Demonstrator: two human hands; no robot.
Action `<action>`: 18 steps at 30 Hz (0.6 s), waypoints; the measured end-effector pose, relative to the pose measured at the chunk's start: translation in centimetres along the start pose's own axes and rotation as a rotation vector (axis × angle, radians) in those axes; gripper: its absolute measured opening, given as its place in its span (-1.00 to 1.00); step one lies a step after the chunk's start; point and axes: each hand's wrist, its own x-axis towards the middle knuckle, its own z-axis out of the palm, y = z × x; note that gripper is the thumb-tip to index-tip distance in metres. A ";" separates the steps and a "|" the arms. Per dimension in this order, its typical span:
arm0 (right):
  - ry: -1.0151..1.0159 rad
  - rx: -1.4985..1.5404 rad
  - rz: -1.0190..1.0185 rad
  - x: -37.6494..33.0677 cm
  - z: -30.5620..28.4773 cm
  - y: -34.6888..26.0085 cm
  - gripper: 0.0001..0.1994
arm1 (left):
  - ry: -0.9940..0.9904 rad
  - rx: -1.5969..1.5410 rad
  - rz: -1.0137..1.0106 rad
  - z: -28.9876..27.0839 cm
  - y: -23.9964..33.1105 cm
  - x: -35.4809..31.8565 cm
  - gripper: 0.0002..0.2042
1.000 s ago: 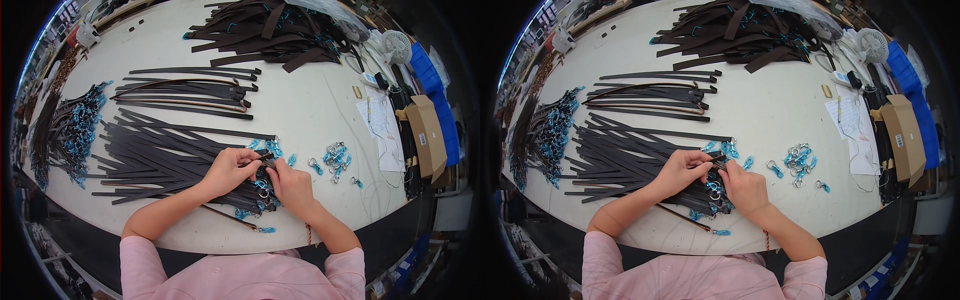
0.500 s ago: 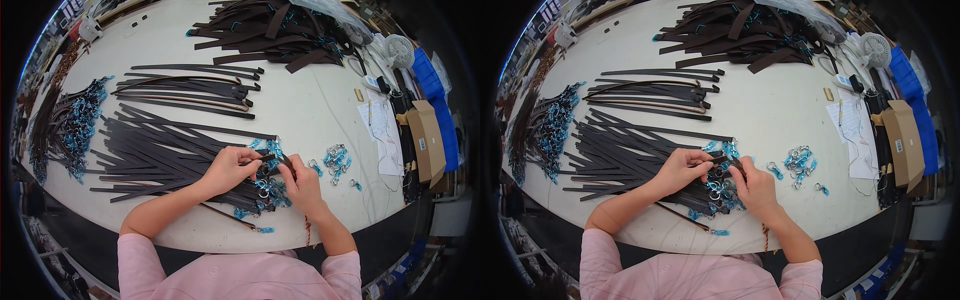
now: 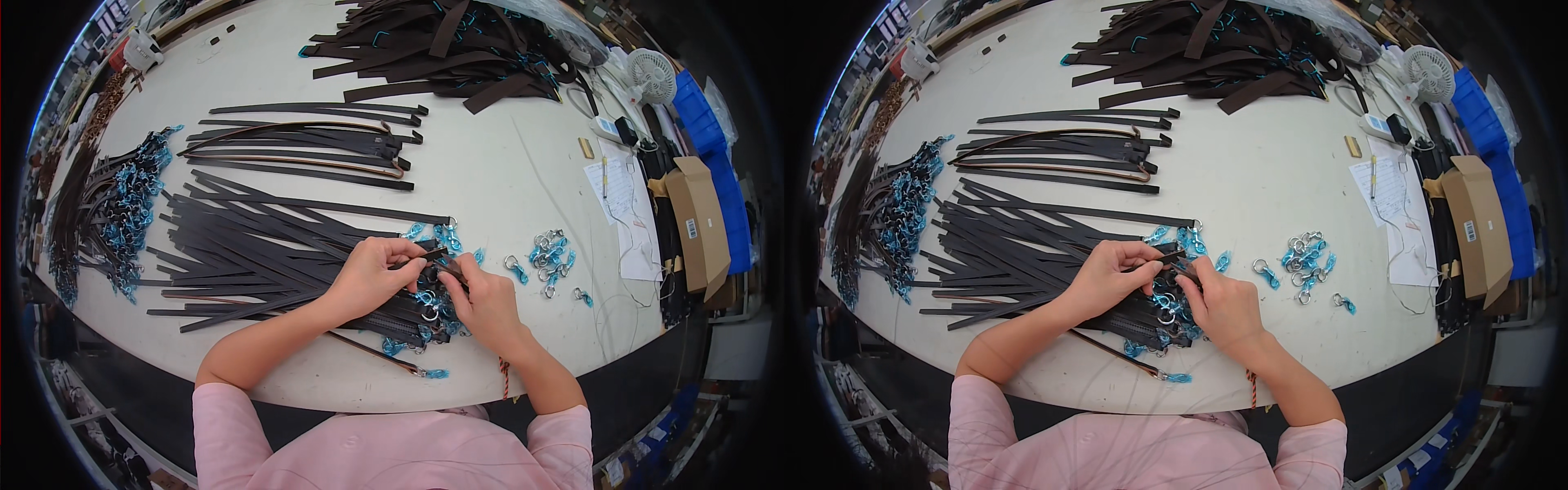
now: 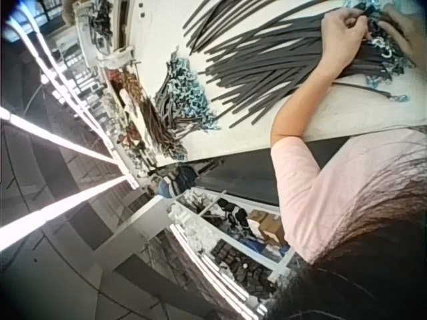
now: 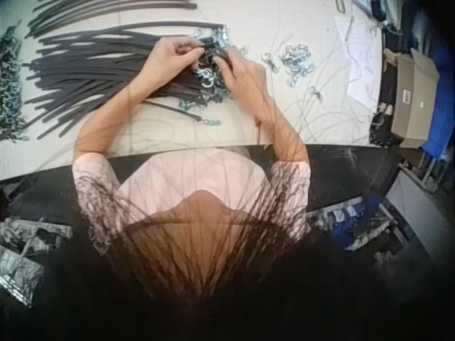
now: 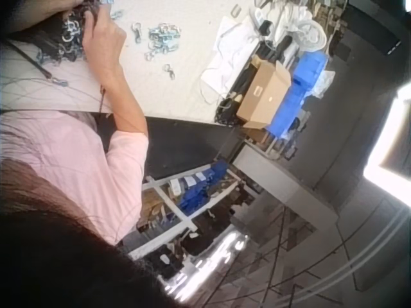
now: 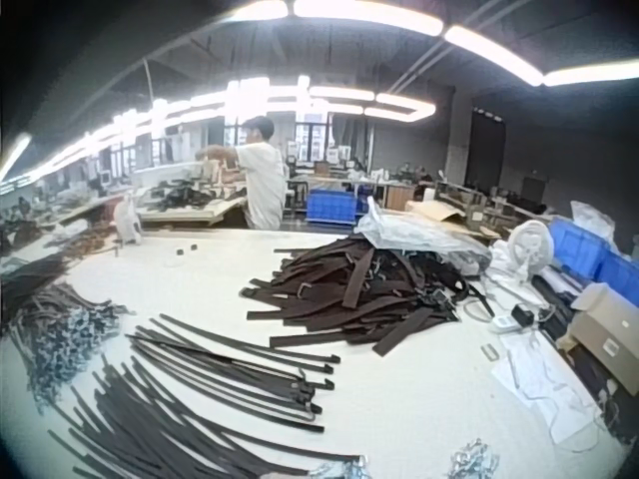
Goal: The person attaches small metal rings to the ends of black leather straps using pliers. They pick up a strap and a ring, use the pliers to open the ring, link it to the strap, and then close the ring. The completed keychains are placed on the table.
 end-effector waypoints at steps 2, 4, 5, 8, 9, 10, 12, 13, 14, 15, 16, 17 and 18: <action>-0.008 -0.006 0.000 0.1 0.0 0.0 -0.78 | 0.006 0.004 0.002 0.0 0.1 0.0 -0.76; -0.013 -0.033 -0.004 0.1 -0.1 -0.1 -0.78 | 0.013 0.011 0.006 0.1 0.1 -0.1 -0.76; -0.015 -0.046 -0.006 0.2 -0.2 -0.2 -0.77 | 0.014 0.016 0.009 0.1 0.1 -0.1 -0.76; -0.002 -0.083 -0.026 0.2 -0.1 -0.3 -0.78 | 0.017 0.024 0.015 0.1 -0.1 -0.1 -0.76; 0.002 -0.112 -0.033 0.2 0.0 -0.3 -0.78 | 0.016 0.023 0.016 0.1 -0.1 -0.1 -0.76; 0.005 -0.143 -0.038 0.1 0.0 -0.3 -0.78 | 0.015 0.021 0.018 0.1 -0.1 -0.1 -0.76; 0.010 -0.195 -0.048 0.0 0.2 -0.5 -0.78 | 0.011 0.052 0.011 0.1 -0.1 0.0 -0.77; 0.013 -0.217 -0.052 0.0 0.2 -0.8 -0.78 | 0.009 0.068 0.007 0.0 0.0 0.0 -0.77; 0.016 -0.238 -0.056 0.0 0.2 -0.9 -0.79 | 0.010 0.054 0.012 0.0 -0.1 -0.1 -0.77; -0.012 -0.120 -0.006 0.0 0.4 -0.7 -0.79 | 0.012 0.039 0.017 0.0 -0.3 0.0 -0.77; -0.038 -0.003 0.044 0.1 0.5 -0.3 -0.79 | 0.013 0.024 0.024 0.0 -0.3 0.0 -0.77; -0.064 0.114 0.092 0.1 0.6 0.0 -0.79 | 0.007 0.023 0.020 0.0 -0.3 0.0 -0.77; -0.061 0.114 0.097 0.1 0.6 -0.1 -0.79 | 0.000 0.021 0.016 0.0 -0.2 0.1 -0.77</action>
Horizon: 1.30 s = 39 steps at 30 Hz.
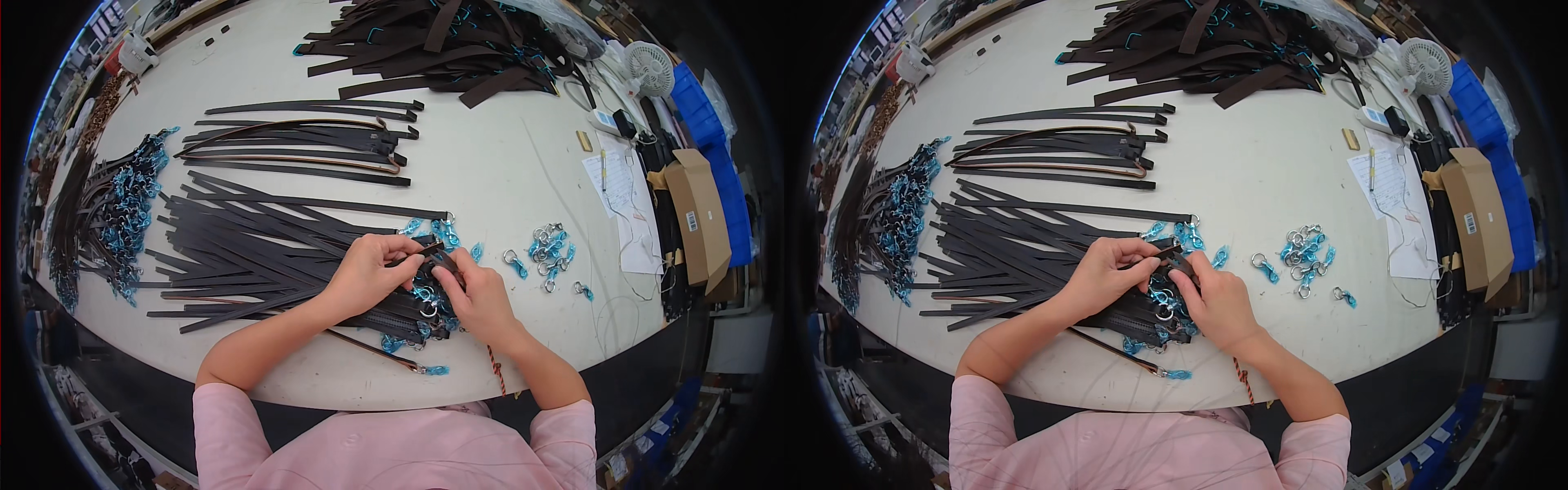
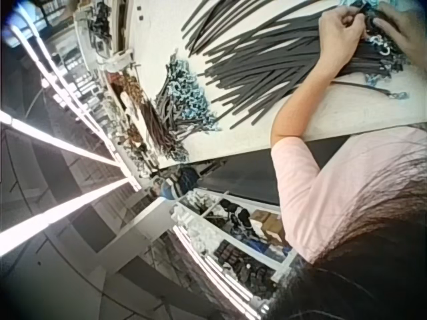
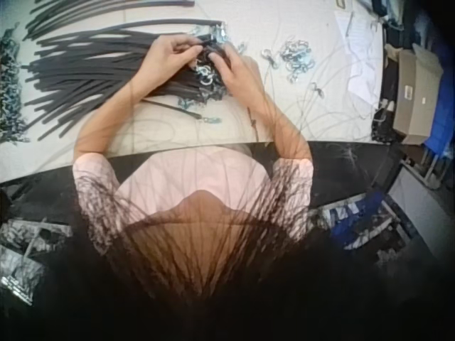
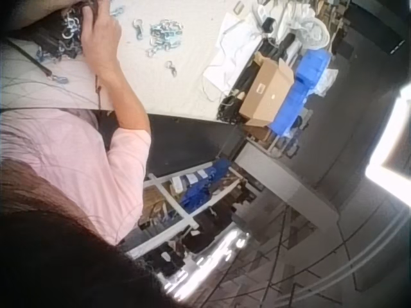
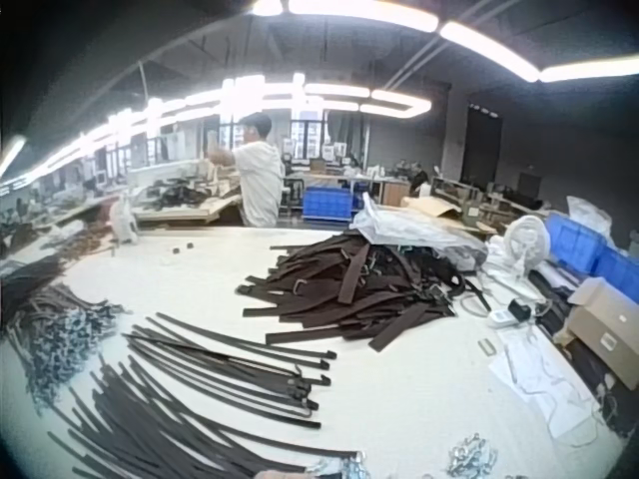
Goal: The person attaches small metal rings to the ends of black leather straps using pliers. They pick up a strap and a ring, use the pliers to open the ring, link it to the strap, and then close the ring. The completed keychains are placed on the table.
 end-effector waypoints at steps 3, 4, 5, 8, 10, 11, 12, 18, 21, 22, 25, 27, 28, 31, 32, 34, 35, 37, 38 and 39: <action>0.043 -0.093 -0.045 0.0 0.2 -0.1 -0.79 | -0.009 -0.013 -0.009 -0.1 -0.1 0.0 -0.77; 0.081 -0.192 -0.094 0.0 0.4 -0.3 -0.79 | -0.012 -0.021 -0.012 -0.1 -0.3 0.0 -0.77; 0.119 -0.290 -0.143 -0.1 0.5 -0.4 -0.78 | -0.012 -0.022 -0.011 -0.1 -0.3 0.0 -0.77; 0.007 -0.171 -0.069 0.2 -0.2 -0.5 -0.80 | -0.013 -0.024 -0.008 -0.1 -0.2 0.1 -0.77; -0.012 -0.213 -0.097 0.3 -0.5 -0.8 -0.80 | -0.015 -0.025 -0.011 0.0 -0.1 0.0 -0.77; -0.022 -0.234 -0.110 0.3 -0.6 -0.9 -0.79 | -0.017 -0.017 -0.016 -0.1 -0.1 -0.1 -0.78; -0.027 -0.211 -0.113 0.3 -0.6 -0.7 -0.80 | -0.019 -0.009 -0.021 -0.1 -0.2 -0.1 -0.78; 0.025 0.172 0.024 0.6 -1.4 -0.1 -0.81 | -0.031 -0.098 -0.039 -0.3 -0.4 0.3 -0.77; 0.033 0.101 0.017 0.5 -2.1 -0.5 -0.79 | -0.030 -0.116 -0.055 -0.5 -0.4 0.2 -0.76; 0.046 0.023 -0.012 0.1 -1.6 0.0 -0.79 | -0.038 -0.116 -0.055 -0.4 -0.2 0.2 -0.76; 0.067 -0.078 -0.087 -0.1 -0.8 0.6 -0.77 | -0.022 -0.096 -0.042 -0.3 -0.2 0.2 -0.76; 0.068 -0.084 -0.106 -0.1 -0.7 0.6 -0.76 | -0.031 -0.082 -0.040 -0.3 -0.1 0.2 -0.76; 0.065 -0.081 -0.102 -0.1 -0.7 0.5 -0.76 | -0.035 -0.076 -0.039 -0.3 0.0 0.1 -0.76; 0.053 -0.090 -0.096 0.0 -0.7 0.4 -0.76 | -0.023 -0.081 -0.029 -0.2 -0.1 0.1 -0.76; 0.049 -0.097 -0.094 0.0 -0.7 0.3 -0.76 | -0.020 -0.069 -0.025 -0.2 -0.1 0.1 -0.77; 0.054 -0.104 -0.099 0.0 -0.7 0.3 -0.76 | -0.010 -0.046 -0.017 -0.1 0.2 -0.1 -0.77; 0.057 -0.107 -0.103 0.1 -0.6 0.3 -0.76 | -0.010 -0.039 -0.016 -0.1 0.2 -0.1 -0.77; 0.035 -0.116 -0.069 0.1 -0.8 0.0 -0.80 | -0.011 -0.024 -0.014 -0.1 0.1 -0.1 -0.76; 0.025 -0.121 -0.052 0.1 -0.9 -0.2 -0.82 | 0.001 -0.022 -0.006 0.0 0.0 -0.1 -0.77; 0.024 -0.132 -0.048 0.1 -0.9 -0.3 -0.82 | 0.013 -0.020 0.001 0.0 0.0 -0.2 -0.77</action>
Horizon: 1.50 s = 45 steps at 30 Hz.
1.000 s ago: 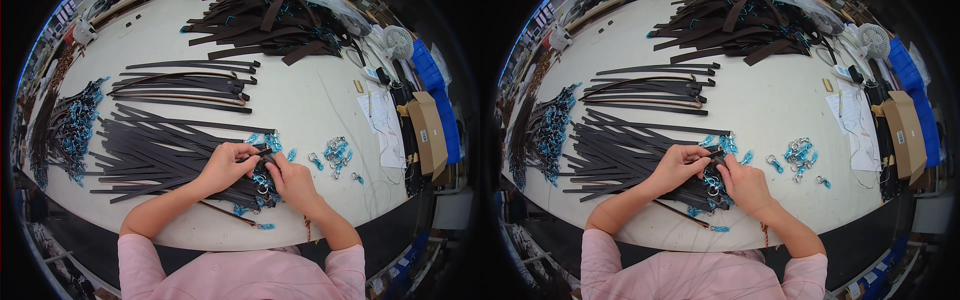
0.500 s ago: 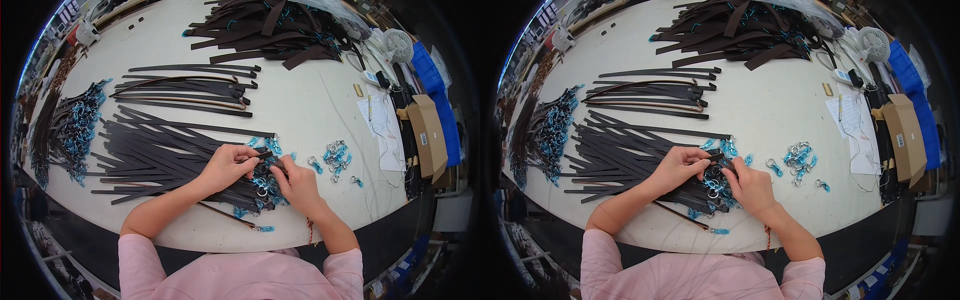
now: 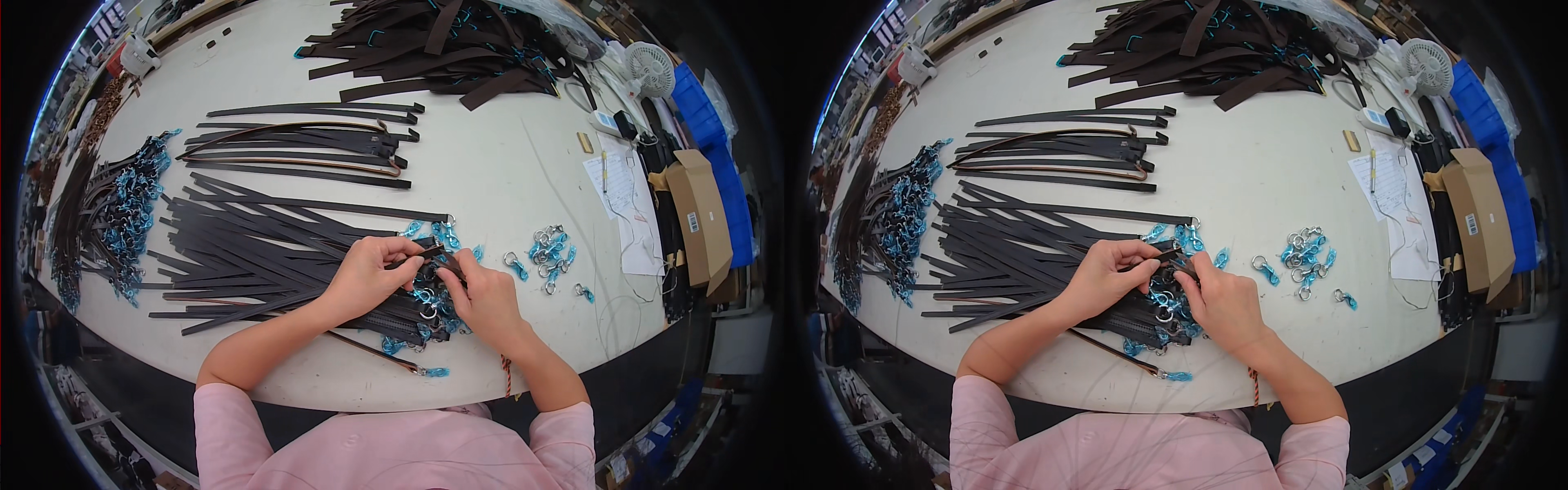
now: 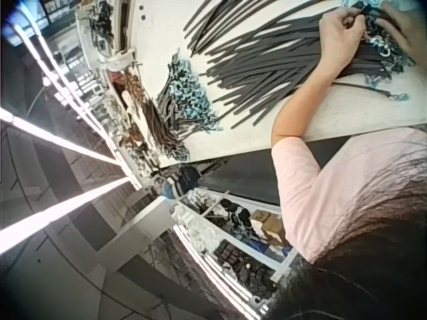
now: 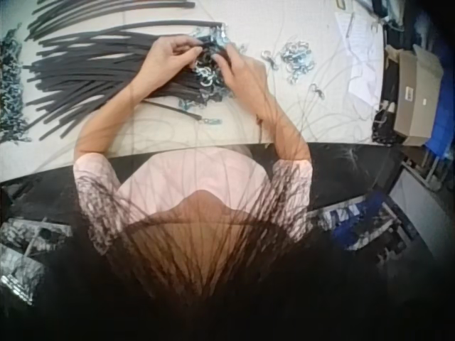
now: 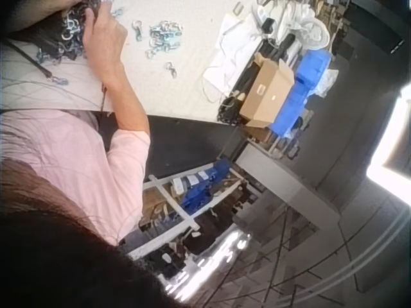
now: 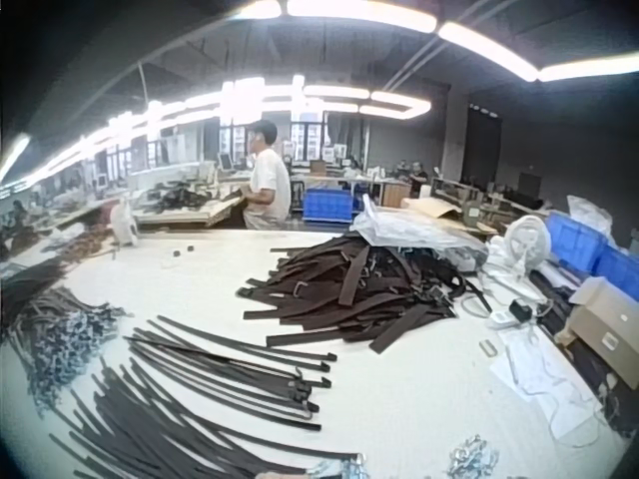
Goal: The person attaches small metal rings to the ends of black leather straps using pliers. They pick up a strap and a ring, use the pliers to open the ring, link it to the strap, and then close the ring. The completed keychains are placed on the table.
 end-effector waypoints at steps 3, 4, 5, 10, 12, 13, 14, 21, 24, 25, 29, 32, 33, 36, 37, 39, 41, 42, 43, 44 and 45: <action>0.020 -0.065 -0.005 0.0 0.1 -0.4 -0.80 | 0.018 0.016 0.021 0.2 0.0 0.0 -0.77; 0.041 -0.105 -0.023 -0.1 0.2 -0.6 -0.78 | 0.022 0.023 0.028 0.2 0.1 0.0 -0.77; 0.062 -0.146 -0.042 -0.1 0.3 -0.8 -0.76 | 0.029 0.020 0.032 0.3 0.1 0.0 -0.77; 0.052 -0.077 0.018 -0.2 0.9 -0.7 -0.77 | 0.026 0.023 0.052 0.2 -0.3 0.1 -0.78; 0.004 0.072 0.088 -0.1 0.8 -0.7 -0.77 | 0.001 0.041 0.014 0.0 0.2 0.1 -0.78; -0.016 0.155 0.125 0.0 0.7 -0.7 -0.77 | -0.013 0.050 -0.004 -0.1 0.4 0.1 -0.78; -0.036 0.238 0.162 0.1 0.7 -0.7 -0.77 | -0.012 0.052 -0.006 -0.1 0.3 0.1 -0.78; 0.093 -0.102 -0.037 0.0 1.5 -0.5 -0.78 | 0.000 0.046 -0.012 -0.1 0.3 0.0 -0.79; -0.005 0.130 0.049 0.3 1.2 -0.2 -0.81 | -0.005 0.050 -0.004 -0.2 0.6 0.0 -0.80; 0.014 0.115 0.030 0.3 1.3 -0.2 -0.83 | -0.009 0.055 0.000 -0.2 0.7 0.0 -0.80; 0.067 -0.084 -0.067 0.4 1.3 -0.5 -0.80 | 0.003 0.043 0.016 -0.1 0.2 0.1 -0.79; 0.014 -0.146 -0.098 0.4 1.0 0.0 -0.81 | 0.005 0.077 0.041 -0.2 0.1 0.2 -0.77; -0.010 -0.143 -0.096 0.5 0.7 -0.1 -0.81 | 0.002 0.083 0.042 -0.2 0.2 0.2 -0.77; -0.054 -0.118 -0.113 0.8 0.3 -0.3 -0.81 | 0.022 0.085 0.031 -0.2 0.0 0.0 -0.78; -0.042 -0.113 -0.128 0.8 0.3 -0.3 -0.81 | 0.025 0.081 0.030 -0.2 0.0 0.0 -0.78; -0.038 -0.062 -0.109 0.6 0.4 0.1 -0.81 | 0.013 0.071 0.027 0.0 -0.1 0.2 -0.78; -0.049 0.040 -0.054 0.7 0.8 0.6 -0.81 | -0.005 0.058 0.019 -0.1 -0.1 0.3 -0.78; -0.027 0.146 -0.007 0.7 0.5 0.6 -0.80 | -0.024 0.044 0.013 -0.2 -0.2 0.4 -0.78; -0.009 0.253 0.037 0.9 0.0 0.4 -0.79 | -0.038 0.029 0.006 -0.3 -0.3 0.4 -0.79; 0.010 0.360 0.081 1.0 -0.3 0.3 -0.79 | -0.032 0.027 0.002 -0.3 -0.3 0.4 -0.79; 0.008 0.293 0.057 1.0 -0.3 0.4 -0.78 | -0.026 0.024 -0.001 -0.4 -0.3 0.5 -0.79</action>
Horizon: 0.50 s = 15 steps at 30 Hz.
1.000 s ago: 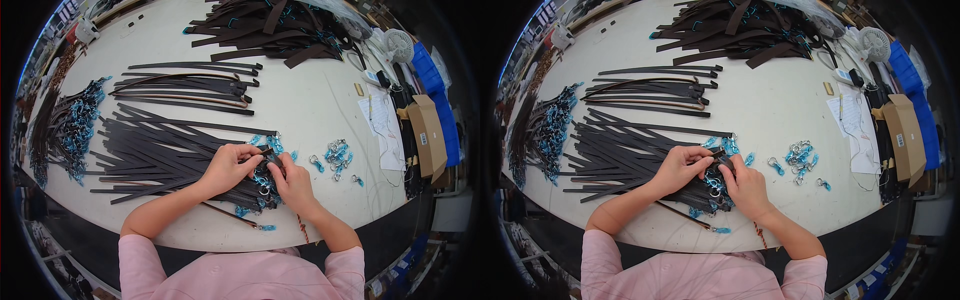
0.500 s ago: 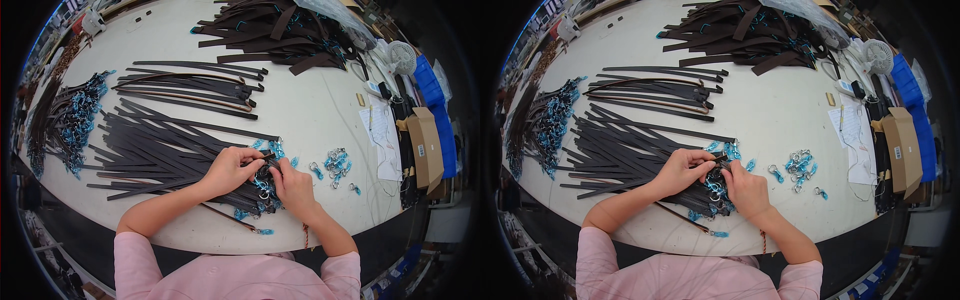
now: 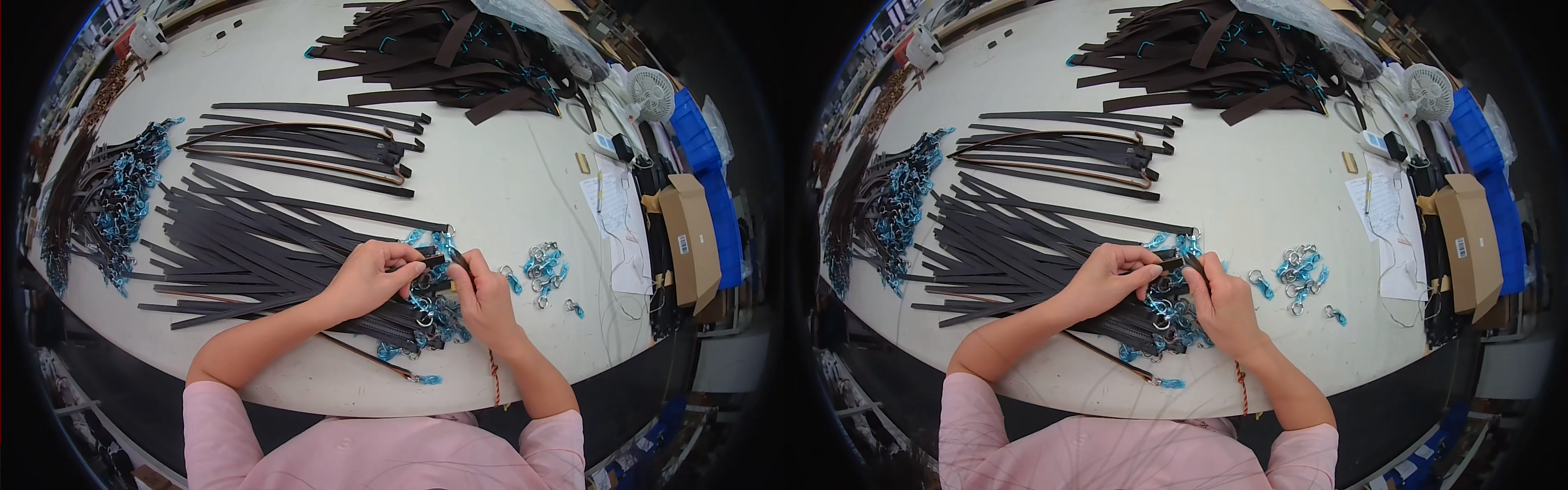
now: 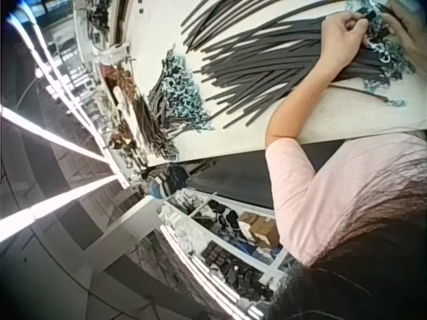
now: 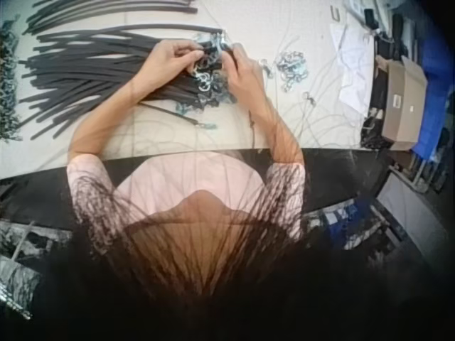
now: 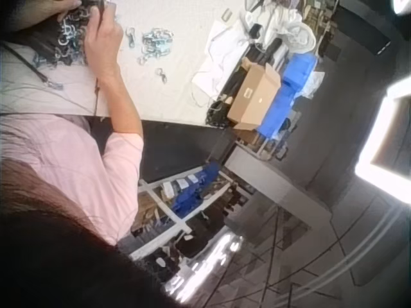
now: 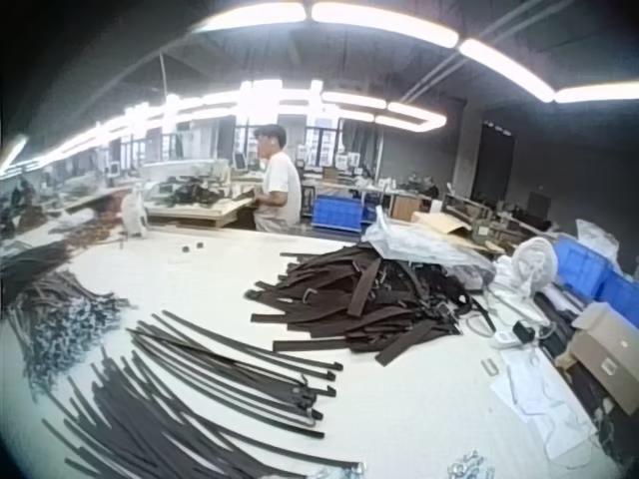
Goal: The person attaches small metal rings to the ends of black leather straps using pliers. They pick up a strap and a ring, use the pliers to open the ring, link it to the strap, and then close the ring. The completed keychains are placed on the table.
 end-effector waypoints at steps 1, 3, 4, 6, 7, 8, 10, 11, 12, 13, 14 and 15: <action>-0.002 -0.069 -0.019 -0.1 0.0 0.1 -0.78 | 0.001 -0.005 -0.004 0.0 -0.1 0.1 -0.79; -0.004 -0.174 -0.055 -0.5 0.3 0.3 -0.77 | -0.004 -0.016 -0.015 -0.1 0.0 0.0 -0.79; -0.005 -0.205 -0.074 -0.8 0.6 0.5 -0.77 | -0.005 -0.018 -0.023 -0.1 0.0 0.0 -0.79; -0.006 -0.236 -0.096 -0.9 0.8 0.6 -0.77 | -0.001 -0.007 -0.009 -0.1 -0.1 0.0 -0.79; -0.006 -0.235 -0.099 -0.9 0.8 0.5 -0.77 | -0.001 -0.002 -0.003 -0.1 -0.2 0.0 -0.79; -0.006 -0.235 -0.103 -0.9 0.7 0.5 -0.78 | 0.002 -0.002 -0.004 0.0 -0.2 -0.1 -0.79; -0.009 -0.246 -0.097 -0.8 0.7 0.4 -0.78 | 0.009 -0.003 -0.005 0.1 -0.1 -0.2 -0.78; -0.010 -0.252 -0.095 -0.8 0.7 0.4 -0.78 | 0.010 -0.006 -0.002 0.1 -0.1 -0.2 -0.78; -0.009 -0.256 -0.097 -0.9 0.7 0.4 -0.78 | 0.012 -0.009 0.001 0.1 -0.2 -0.2 -0.78; -0.007 -0.261 -0.098 -0.9 0.7 0.4 -0.77 | 0.013 -0.013 0.005 0.2 -0.1 -0.1 -0.78; -0.005 -0.266 -0.100 -0.9 0.6 0.4 -0.77 | 0.002 -0.008 -0.008 0.2 0.0 -0.1 -0.79; -0.010 -0.273 -0.093 -0.9 0.5 0.3 -0.77 | -0.009 -0.004 -0.021 0.1 0.3 -0.1 -0.80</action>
